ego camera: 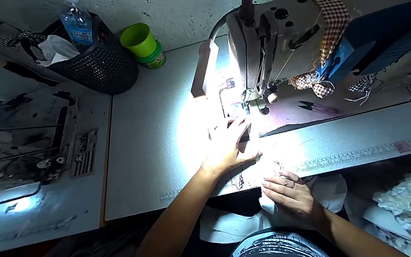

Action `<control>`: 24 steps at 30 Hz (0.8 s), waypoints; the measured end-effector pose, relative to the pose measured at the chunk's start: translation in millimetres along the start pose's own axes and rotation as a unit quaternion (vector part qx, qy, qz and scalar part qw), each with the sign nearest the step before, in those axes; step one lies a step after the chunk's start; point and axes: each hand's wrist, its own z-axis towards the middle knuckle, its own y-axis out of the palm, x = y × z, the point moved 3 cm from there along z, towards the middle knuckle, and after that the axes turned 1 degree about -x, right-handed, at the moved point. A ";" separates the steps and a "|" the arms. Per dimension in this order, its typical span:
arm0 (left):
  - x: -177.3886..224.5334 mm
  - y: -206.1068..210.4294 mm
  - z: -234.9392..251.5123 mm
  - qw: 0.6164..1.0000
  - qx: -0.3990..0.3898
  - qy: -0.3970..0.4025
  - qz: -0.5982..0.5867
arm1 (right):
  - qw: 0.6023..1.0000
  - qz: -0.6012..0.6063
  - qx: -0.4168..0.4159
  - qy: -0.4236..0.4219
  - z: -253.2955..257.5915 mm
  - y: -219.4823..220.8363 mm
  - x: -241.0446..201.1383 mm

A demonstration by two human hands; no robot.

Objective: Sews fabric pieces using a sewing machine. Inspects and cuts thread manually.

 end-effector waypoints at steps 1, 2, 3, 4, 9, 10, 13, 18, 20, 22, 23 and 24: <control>0.2 0.3 0.0 1.000 0.005 0.004 0.000 | 1.000 0.019 0.015 0.010 -0.4 1.1 0.2; 0.2 0.5 0.3 1.000 0.006 0.006 0.000 | 0.999 0.030 0.027 0.018 0.1 1.0 -0.3; 0.2 0.5 0.3 1.000 0.006 0.007 0.000 | 0.999 0.036 0.034 0.022 0.5 0.4 -1.2; 0.1 0.2 0.2 1.000 0.009 0.005 0.002 | 0.998 0.038 0.039 0.024 0.6 -0.1 -1.6; 0.0 -0.4 -0.7 1.000 0.001 -0.006 -0.004 | 0.997 0.042 0.054 0.024 -2.6 -1.3 1.8; -0.2 0.8 -1.2 1.000 0.004 -0.005 -0.006 | 0.997 0.041 0.057 0.025 -3.6 -1.0 1.5; -1.1 4.1 -2.3 1.000 0.003 -0.006 -0.014 | 0.997 0.039 0.067 0.029 -7.0 3.0 -0.4; -1.5 6.6 -2.7 1.000 0.002 -0.017 0.001 | 0.997 0.018 0.070 0.034 -7.2 7.0 -2.7; -1.4 6.3 -2.7 1.000 -0.004 -0.023 0.000 | 0.997 0.019 0.070 0.037 -7.4 7.4 -3.0; -2.1 5.4 -2.2 1.000 -0.008 -0.023 -0.006 | 0.997 0.019 0.068 0.041 -8.2 8.0 -3.7; -2.1 4.5 -1.8 1.000 -0.009 -0.022 -0.008 | 0.997 0.018 0.069 0.042 -8.6 8.3 -4.1; -1.9 4.2 -1.5 1.000 -0.010 -0.020 -0.008 | 0.997 0.016 0.070 0.042 -9.1 8.6 -4.6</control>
